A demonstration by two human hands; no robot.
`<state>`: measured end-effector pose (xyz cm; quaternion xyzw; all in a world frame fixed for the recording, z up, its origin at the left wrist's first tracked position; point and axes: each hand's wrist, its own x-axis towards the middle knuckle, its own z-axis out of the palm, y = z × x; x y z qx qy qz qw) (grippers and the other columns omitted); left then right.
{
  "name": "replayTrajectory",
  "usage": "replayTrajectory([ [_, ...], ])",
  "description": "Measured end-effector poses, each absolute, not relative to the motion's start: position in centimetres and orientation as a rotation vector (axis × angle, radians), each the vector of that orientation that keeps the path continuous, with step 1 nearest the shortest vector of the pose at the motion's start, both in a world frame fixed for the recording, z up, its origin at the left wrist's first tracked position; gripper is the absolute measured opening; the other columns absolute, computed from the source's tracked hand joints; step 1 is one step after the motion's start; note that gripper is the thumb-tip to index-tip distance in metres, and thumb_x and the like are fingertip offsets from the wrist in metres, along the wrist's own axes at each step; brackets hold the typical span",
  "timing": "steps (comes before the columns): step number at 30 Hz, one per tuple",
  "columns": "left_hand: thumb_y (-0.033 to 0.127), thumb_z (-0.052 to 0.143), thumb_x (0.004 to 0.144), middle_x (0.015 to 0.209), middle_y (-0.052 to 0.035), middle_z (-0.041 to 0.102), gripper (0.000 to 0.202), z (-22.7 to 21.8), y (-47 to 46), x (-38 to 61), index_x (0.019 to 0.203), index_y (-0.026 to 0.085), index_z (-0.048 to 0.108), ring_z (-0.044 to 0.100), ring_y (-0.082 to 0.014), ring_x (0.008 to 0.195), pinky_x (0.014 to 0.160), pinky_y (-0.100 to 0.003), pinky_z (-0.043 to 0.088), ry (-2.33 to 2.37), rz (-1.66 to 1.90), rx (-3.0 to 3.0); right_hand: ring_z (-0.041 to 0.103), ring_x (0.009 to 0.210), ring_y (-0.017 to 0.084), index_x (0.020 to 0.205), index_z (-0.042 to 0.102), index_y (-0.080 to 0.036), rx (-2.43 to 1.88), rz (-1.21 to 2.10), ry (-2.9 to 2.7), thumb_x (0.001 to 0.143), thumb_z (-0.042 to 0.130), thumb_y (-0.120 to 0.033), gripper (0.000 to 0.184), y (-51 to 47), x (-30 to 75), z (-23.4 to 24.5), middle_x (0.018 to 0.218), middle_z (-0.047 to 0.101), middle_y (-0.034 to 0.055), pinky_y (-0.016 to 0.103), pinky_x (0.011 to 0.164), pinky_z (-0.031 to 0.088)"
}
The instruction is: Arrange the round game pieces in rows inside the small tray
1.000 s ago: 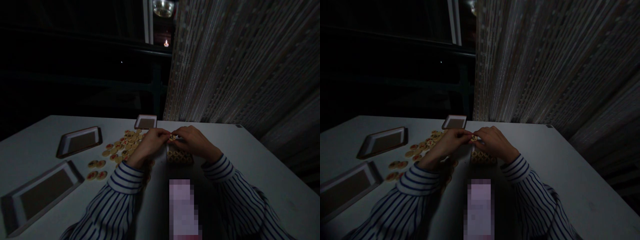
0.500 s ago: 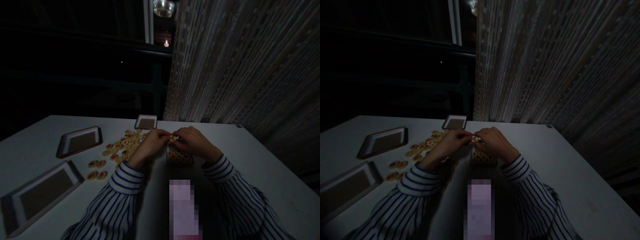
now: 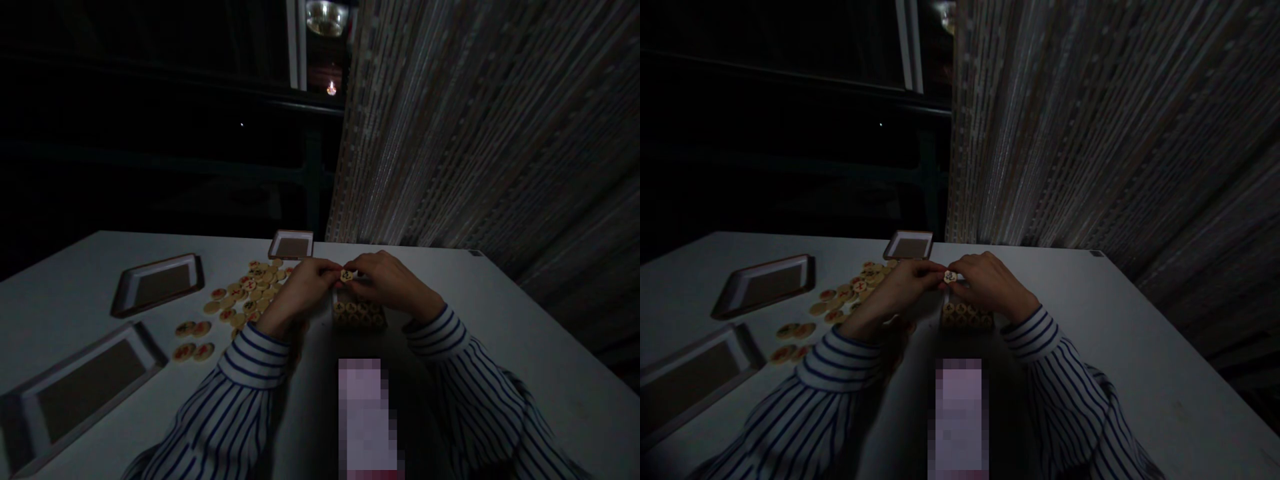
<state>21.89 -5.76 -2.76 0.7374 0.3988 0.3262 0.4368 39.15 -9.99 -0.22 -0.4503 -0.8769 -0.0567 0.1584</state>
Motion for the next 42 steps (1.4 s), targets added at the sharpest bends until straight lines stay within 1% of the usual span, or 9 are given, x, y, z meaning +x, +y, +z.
replayTrajectory([
  [4,0.026,0.054,0.074,0.079,-0.0056,0.070,0.025,-2.4,-6.0,22.0,0.088,0.012,0.068,0.063,-0.0175,0.076,0.071,-0.027,0.047,1.020,0.845,1.780,0.059,0.083,0.018,0.104,0.060,-0.015,-1.299,-0.170,-2.503,0.084,0.050,-0.030,0.027,-9.8,38.9,0.2,0.094,0.066,0.0080,0.030,0.075,0.039],
  [10,0.022,0.054,0.073,0.081,-0.0067,0.070,0.024,-2.5,-6.0,22.1,0.089,0.011,0.068,0.063,-0.0171,0.077,0.072,-0.027,0.047,1.025,0.859,1.760,0.059,0.085,0.018,0.104,0.061,-0.016,-1.285,-0.178,-2.498,0.084,0.050,-0.029,0.026,-9.4,39.1,0.0,0.093,0.066,0.0077,0.032,0.076,0.039],
  [15,0.024,0.053,0.074,0.081,-0.0064,0.070,0.025,-3.0,-5.6,21.9,0.090,0.013,0.069,0.062,-0.0181,0.079,0.074,-0.028,0.047,1.063,0.843,1.845,0.059,0.079,0.017,0.101,0.062,-0.016,-1.291,-0.168,-2.511,0.083,0.052,-0.028,0.024,-9.3,39.1,-0.1,0.090,0.066,0.0072,0.030,0.072,0.040],
  [20,0.025,0.049,0.077,0.093,-0.0070,0.070,0.027,-3.2,-5.4,21.7,0.093,0.014,0.068,0.062,-0.0189,0.087,0.080,-0.028,0.045,1.107,0.836,2.036,0.059,0.080,0.017,0.101,0.061,-0.016,-1.304,-0.195,-2.524,0.083,0.051,-0.029,0.024,-9.1,39.2,-0.3,0.091,0.066,0.0065,0.030,0.073,0.040],
  [25,0.025,0.044,0.080,0.101,-0.0087,0.068,0.032,-3.2,-5.5,21.4,0.100,0.015,0.066,0.060,-0.0212,0.095,0.083,-0.030,0.043,1.219,0.710,2.220,0.060,0.082,0.018,0.102,0.061,-0.016,-1.331,-0.189,-2.531,0.083,0.050,-0.029,0.025,-8.9,39.6,-0.5,0.093,0.066,0.0069,0.030,0.074,0.040],
  [31,0.026,0.043,0.081,0.108,-0.0092,0.065,0.034,-3.3,-5.8,21.2,0.106,0.016,0.064,0.058,-0.0219,0.102,0.087,-0.029,0.041,1.283,0.601,2.316,0.061,0.080,0.017,0.102,0.062,-0.016,-1.380,-0.150,-2.541,0.082,0.052,-0.028,0.025,-8.7,39.9,-0.8,0.093,0.067,0.0070,0.029,0.073,0.041],
  [34,0.027,0.041,0.082,0.108,-0.0098,0.065,0.035,-3.4,-5.8,21.2,0.107,0.016,0.063,0.058,-0.0226,0.101,0.087,-0.030,0.041,1.278,0.585,2.339,0.061,0.078,0.017,0.102,0.062,-0.017,-1.414,-0.140,-2.554,0.082,0.052,-0.029,0.025,-8.5,40.1,-1.2,0.093,0.068,0.0064,0.028,0.071,0.041],
  [37,0.027,0.041,0.082,0.106,-0.0103,0.066,0.034,-3.4,-6.0,21.3,0.105,0.016,0.064,0.059,-0.0226,0.098,0.083,-0.030,0.042,1.271,0.553,2.351,0.062,0.080,0.019,0.101,0.063,-0.018,-1.464,-0.144,-2.573,0.082,0.052,-0.030,0.025,-8.3,40.3,-1.7,0.094,0.068,0.0065,0.029,0.070,0.041],
  [42,0.028,0.040,0.083,0.097,-0.0116,0.068,0.032,-3.3,-6.3,21.2,0.099,0.017,0.066,0.061,-0.0225,0.087,0.077,-0.030,0.042,1.278,0.514,2.387,0.063,0.082,0.019,0.097,0.064,-0.019,-1.506,-0.132,-2.637,0.082,0.050,-0.029,0.022,-8.1,40.4,-2.4,0.090,0.069,0.0069,0.028,0.069,0.041],
])
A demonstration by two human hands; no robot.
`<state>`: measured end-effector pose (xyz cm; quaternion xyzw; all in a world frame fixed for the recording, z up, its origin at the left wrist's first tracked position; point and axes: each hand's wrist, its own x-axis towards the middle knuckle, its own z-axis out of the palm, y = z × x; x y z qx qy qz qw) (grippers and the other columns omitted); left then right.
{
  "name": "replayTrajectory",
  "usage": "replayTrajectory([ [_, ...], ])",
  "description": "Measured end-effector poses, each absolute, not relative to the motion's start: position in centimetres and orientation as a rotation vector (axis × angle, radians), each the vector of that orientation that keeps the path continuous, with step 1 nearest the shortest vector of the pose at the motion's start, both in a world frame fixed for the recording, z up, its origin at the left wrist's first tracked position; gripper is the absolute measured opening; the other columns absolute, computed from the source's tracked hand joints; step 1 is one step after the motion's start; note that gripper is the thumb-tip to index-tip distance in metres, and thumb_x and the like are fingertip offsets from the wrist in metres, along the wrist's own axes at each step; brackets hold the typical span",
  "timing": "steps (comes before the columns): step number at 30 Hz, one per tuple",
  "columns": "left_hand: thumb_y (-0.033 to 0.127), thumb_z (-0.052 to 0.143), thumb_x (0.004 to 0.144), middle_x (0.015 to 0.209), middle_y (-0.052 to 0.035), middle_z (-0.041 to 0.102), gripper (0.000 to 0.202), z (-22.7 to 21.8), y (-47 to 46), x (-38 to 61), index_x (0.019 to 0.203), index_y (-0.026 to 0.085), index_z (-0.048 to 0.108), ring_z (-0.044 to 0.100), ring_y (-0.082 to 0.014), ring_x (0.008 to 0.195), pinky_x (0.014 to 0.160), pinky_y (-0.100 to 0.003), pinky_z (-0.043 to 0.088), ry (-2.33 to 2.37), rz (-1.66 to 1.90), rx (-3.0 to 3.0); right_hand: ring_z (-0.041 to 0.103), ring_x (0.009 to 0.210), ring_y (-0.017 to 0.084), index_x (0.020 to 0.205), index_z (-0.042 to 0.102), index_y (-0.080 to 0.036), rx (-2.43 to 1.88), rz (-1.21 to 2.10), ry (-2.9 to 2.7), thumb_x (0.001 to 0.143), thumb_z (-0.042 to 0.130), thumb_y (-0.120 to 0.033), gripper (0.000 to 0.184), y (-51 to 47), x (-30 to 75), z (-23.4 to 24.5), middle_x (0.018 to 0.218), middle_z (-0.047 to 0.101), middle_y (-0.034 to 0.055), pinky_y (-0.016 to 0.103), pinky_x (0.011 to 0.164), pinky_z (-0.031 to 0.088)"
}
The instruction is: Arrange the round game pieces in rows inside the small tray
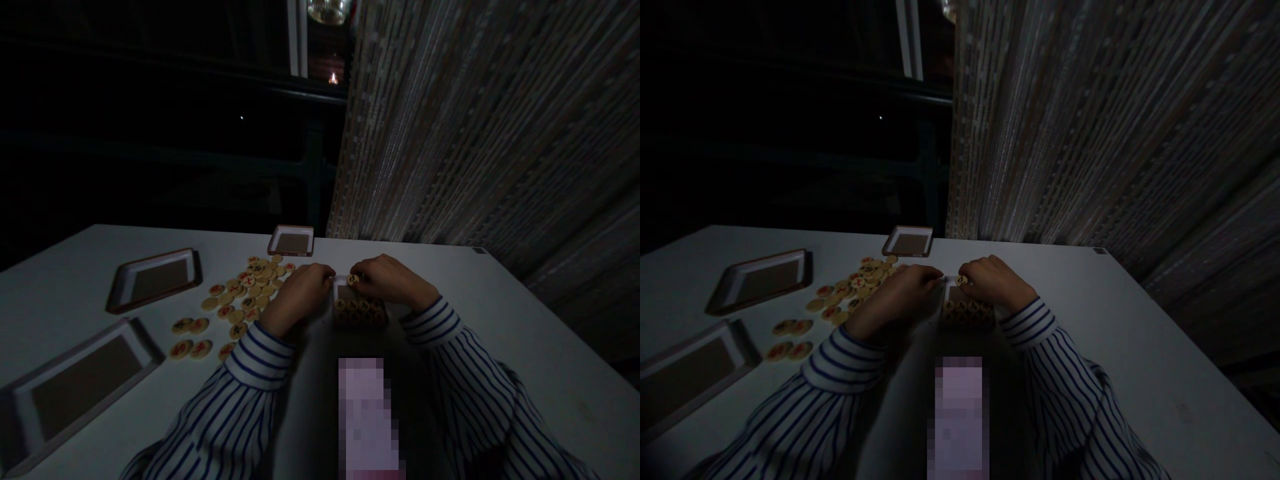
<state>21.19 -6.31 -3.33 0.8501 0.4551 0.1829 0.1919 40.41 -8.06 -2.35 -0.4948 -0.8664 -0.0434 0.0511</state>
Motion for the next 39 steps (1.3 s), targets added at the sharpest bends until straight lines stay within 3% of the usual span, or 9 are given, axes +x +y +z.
replayTrajectory([
  [5,0.027,0.040,0.083,0.089,-0.0117,0.069,0.031,-3.4,-6.4,21.1,0.094,0.017,0.067,0.061,-0.0230,0.081,0.073,-0.031,0.041,1.264,0.504,2.418,0.063,0.083,0.020,0.097,0.065,-0.019,-1.540,-0.137,-2.686,0.083,0.049,-0.029,0.023,-8.0,40.3,-2.7,0.091,0.069,0.0075,0.029,0.068,0.040],
  [18,0.027,0.040,0.084,0.098,-0.0101,0.067,0.032,-3.3,-6.3,21.1,0.100,0.017,0.065,0.060,-0.0198,0.089,0.073,-0.027,0.043,1.335,0.386,2.458,0.060,0.091,0.021,0.097,0.064,-0.019,-1.684,-0.105,-2.830,0.084,0.044,-0.030,0.027,-7.7,39.7,-3.3,0.099,0.067,0.0082,0.029,0.074,0.037],
  [39,0.022,0.039,0.083,0.096,-0.0092,0.068,0.031,-3.4,-6.3,21.0,0.100,0.017,0.065,0.061,-0.0191,0.087,0.073,-0.027,0.043,1.332,0.388,2.474,0.059,0.092,0.022,0.095,0.065,-0.020,-1.706,-0.058,-2.842,0.083,0.043,-0.032,0.027,-7.4,39.8,-3.9,0.096,0.067,0.0080,0.032,0.076,0.034],
])
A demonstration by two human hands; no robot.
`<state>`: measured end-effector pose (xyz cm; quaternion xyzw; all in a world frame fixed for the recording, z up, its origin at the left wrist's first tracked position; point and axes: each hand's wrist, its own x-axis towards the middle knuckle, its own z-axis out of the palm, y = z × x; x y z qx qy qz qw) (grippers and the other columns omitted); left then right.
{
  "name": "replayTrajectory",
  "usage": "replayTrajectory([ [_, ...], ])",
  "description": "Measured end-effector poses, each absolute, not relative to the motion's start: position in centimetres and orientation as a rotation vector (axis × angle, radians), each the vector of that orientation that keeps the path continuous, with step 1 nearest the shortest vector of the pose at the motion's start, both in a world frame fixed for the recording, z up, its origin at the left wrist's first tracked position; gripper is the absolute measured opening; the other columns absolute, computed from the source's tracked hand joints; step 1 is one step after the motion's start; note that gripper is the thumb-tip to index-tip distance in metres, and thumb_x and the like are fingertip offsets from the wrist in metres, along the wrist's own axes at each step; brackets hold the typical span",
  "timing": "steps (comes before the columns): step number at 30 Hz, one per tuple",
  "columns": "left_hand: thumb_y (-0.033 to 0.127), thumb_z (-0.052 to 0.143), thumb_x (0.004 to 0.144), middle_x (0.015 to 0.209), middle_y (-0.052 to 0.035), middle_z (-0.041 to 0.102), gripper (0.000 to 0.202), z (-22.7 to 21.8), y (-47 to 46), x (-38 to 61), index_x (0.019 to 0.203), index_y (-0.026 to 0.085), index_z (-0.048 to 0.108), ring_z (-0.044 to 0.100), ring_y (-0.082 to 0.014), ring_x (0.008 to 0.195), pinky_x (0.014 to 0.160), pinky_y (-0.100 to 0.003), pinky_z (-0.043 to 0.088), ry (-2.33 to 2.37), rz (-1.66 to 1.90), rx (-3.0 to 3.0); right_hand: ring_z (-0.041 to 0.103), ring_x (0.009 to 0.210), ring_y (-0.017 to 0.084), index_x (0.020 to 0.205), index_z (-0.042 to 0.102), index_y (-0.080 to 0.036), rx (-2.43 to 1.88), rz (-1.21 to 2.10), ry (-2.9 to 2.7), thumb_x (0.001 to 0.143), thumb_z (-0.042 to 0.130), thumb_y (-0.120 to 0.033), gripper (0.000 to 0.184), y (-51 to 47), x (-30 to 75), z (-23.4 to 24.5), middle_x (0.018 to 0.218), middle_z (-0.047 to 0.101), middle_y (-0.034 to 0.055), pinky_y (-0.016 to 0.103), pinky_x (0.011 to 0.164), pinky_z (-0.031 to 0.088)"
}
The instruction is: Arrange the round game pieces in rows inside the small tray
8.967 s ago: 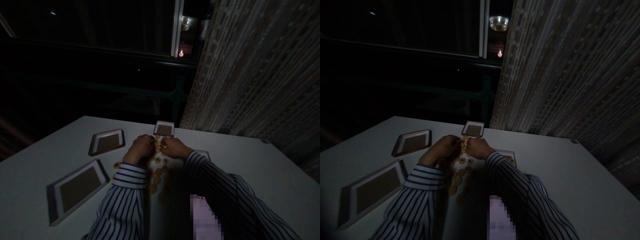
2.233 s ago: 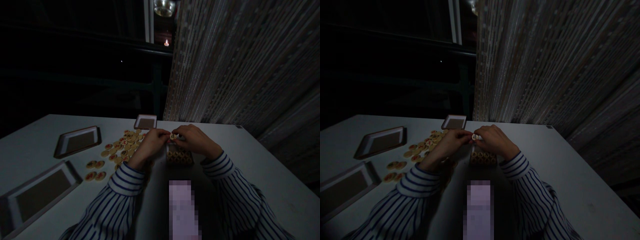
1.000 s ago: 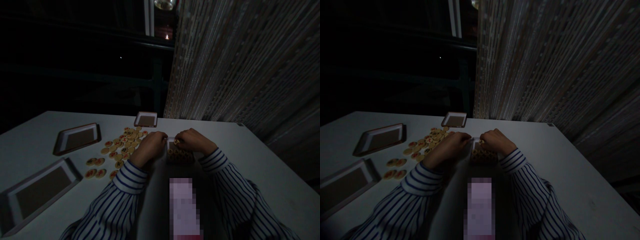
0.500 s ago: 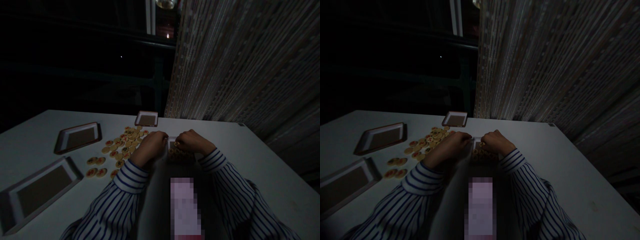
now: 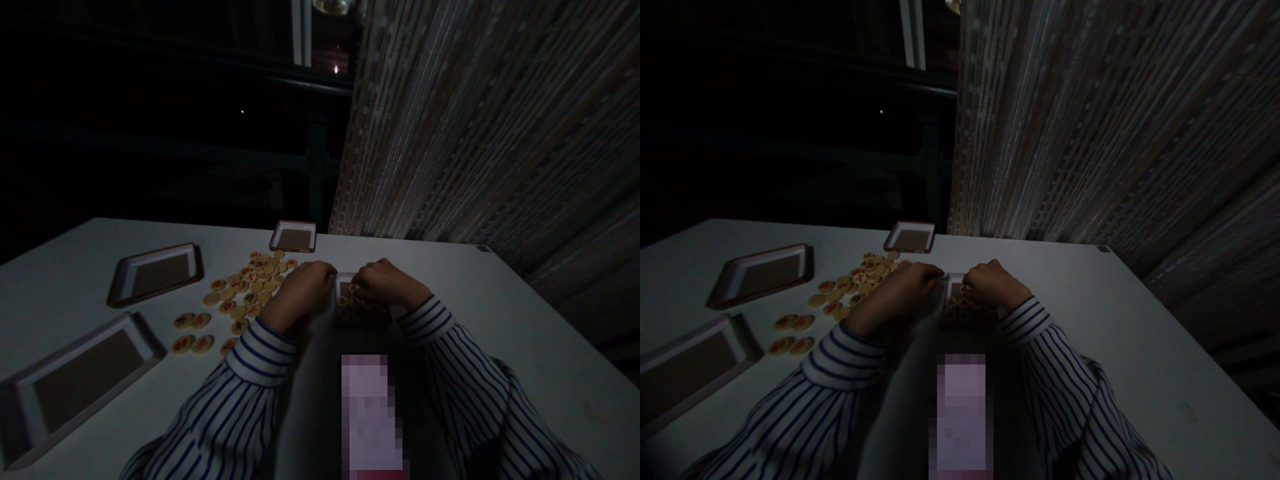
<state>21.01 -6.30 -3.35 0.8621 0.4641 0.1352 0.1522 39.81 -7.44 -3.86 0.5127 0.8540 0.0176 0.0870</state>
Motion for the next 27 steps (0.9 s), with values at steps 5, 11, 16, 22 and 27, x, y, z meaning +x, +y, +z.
replayTrajectory([
  [5,0.023,0.040,0.082,0.098,-0.0093,0.068,0.031,-3.3,-6.3,21.0,0.100,0.018,0.065,0.061,-0.0198,0.090,0.076,-0.028,0.043,1.332,0.380,2.464,0.059,0.090,0.021,0.094,0.065,-0.019,1.533,0.034,2.529,0.085,0.041,-0.032,0.029,-7.4,39.9,-3.9,0.096,0.067,0.0090,0.031,0.075,0.034],
  [11,0.024,0.039,0.083,0.100,-0.0092,0.068,0.032,-3.7,-6.1,21.0,0.101,0.019,0.065,0.061,-0.0199,0.091,0.077,-0.028,0.043,1.331,0.372,2.456,0.058,0.094,0.021,0.098,0.064,-0.021,1.526,0.010,2.539,0.086,0.041,-0.031,0.028,-7.7,40.1,-3.0,0.098,0.067,0.0078,0.030,0.077,0.034],
  [16,0.023,0.039,0.082,0.101,-0.0091,0.067,0.033,-3.7,-6.0,21.0,0.103,0.019,0.065,0.060,-0.0202,0.092,0.079,-0.029,0.043,1.338,0.360,2.469,0.058,0.094,0.020,0.099,0.064,-0.021,1.506,0.002,2.559,0.087,0.040,-0.029,0.027,-7.5,40.0,-3.2,0.100,0.066,0.0075,0.031,0.079,0.034],
  [22,0.021,0.038,0.082,0.102,-0.0091,0.067,0.034,-3.6,-6.0,21.0,0.104,0.018,0.064,0.060,-0.0195,0.095,0.079,-0.027,0.043,1.309,0.364,2.457,0.058,0.094,0.020,0.098,0.064,-0.022,1.499,0.007,2.565,0.087,0.040,-0.029,0.027,-7.3,40.0,-3.8,0.100,0.066,0.0069,0.031,0.078,0.034],
  [27,0.021,0.039,0.082,0.102,-0.0092,0.067,0.033,-3.5,-6.1,21.0,0.104,0.018,0.064,0.060,-0.0196,0.093,0.079,-0.028,0.044,1.312,0.362,2.464,0.058,0.095,0.020,0.097,0.064,-0.022,1.492,0.004,2.543,0.086,0.041,-0.027,0.026,-7.3,39.9,-3.8,0.099,0.067,0.0069,0.031,0.079,0.034],
])
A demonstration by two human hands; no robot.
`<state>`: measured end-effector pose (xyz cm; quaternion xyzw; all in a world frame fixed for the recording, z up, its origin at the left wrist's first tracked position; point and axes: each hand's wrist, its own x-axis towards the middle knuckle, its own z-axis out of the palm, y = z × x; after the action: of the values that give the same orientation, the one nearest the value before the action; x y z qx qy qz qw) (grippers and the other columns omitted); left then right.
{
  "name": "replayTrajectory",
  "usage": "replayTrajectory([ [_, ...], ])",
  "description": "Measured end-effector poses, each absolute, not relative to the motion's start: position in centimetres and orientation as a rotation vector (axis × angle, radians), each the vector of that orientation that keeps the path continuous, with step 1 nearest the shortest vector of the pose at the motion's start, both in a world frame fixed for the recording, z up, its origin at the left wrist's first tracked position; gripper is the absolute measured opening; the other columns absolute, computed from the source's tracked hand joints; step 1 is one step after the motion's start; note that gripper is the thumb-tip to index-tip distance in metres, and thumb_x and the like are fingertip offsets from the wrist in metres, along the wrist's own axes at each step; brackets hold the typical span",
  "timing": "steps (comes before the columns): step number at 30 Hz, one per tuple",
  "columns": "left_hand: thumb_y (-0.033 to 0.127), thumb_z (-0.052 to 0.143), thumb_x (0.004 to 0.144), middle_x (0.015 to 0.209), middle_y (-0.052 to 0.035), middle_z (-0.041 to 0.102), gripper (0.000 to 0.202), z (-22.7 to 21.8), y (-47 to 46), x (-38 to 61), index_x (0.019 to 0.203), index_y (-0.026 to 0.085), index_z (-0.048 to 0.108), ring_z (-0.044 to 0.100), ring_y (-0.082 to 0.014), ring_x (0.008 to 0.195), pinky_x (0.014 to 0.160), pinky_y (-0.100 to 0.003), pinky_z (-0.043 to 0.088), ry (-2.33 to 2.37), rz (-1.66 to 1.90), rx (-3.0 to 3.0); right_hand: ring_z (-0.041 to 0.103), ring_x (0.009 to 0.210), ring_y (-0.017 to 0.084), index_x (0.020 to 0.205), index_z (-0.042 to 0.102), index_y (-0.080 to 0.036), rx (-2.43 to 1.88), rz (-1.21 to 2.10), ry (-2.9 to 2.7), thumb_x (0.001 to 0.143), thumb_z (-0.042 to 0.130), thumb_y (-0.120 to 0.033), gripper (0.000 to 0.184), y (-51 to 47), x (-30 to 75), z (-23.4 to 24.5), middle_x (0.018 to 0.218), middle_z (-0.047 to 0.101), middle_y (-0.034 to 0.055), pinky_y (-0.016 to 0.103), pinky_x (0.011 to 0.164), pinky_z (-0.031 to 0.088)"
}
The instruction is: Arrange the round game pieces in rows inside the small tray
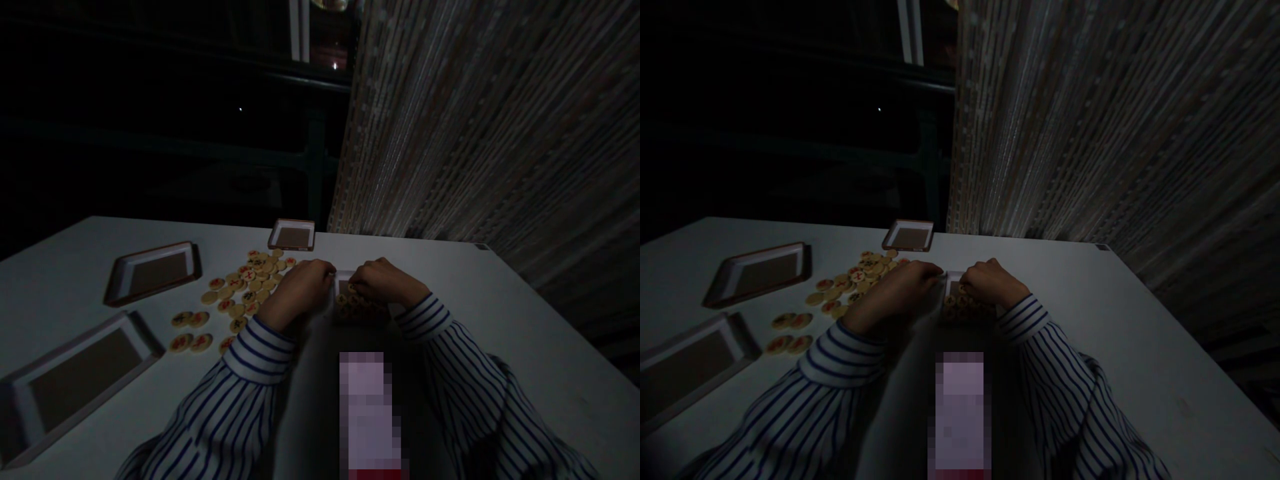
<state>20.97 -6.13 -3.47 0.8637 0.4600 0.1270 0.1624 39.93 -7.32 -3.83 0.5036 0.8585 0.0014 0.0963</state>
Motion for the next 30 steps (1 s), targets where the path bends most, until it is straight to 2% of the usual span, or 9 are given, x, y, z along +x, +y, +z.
replayTrajectory([
  [10,0.021,0.040,0.082,0.100,-0.0092,0.067,0.032,-3.44,-6.16,20.90,0.102,0.018,0.064,0.060,-0.0197,0.093,0.079,-0.028,0.043,1.294,0.365,2.474,0.058,0.093,0.019,0.096,0.065,-0.021,1.499,-0.010,2.558,0.083,0.043,-0.021,0.025,-7.39,39.91,-3.95,0.097,0.067,0.0071,0.031,0.078,0.034],
  [30,0.023,0.040,0.082,0.103,-0.0085,0.067,0.033,-3.40,-6.16,21.00,0.105,0.018,0.063,0.060,-0.0197,0.095,0.082,-0.029,0.043,1.320,0.344,2.454,0.059,0.091,0.020,0.093,0.065,-0.022,1.482,-0.024,2.548,0.083,0.044,-0.022,0.023,-7.37,39.99,-3.91,0.095,0.067,0.0069,0.030,0.076,0.035],
])
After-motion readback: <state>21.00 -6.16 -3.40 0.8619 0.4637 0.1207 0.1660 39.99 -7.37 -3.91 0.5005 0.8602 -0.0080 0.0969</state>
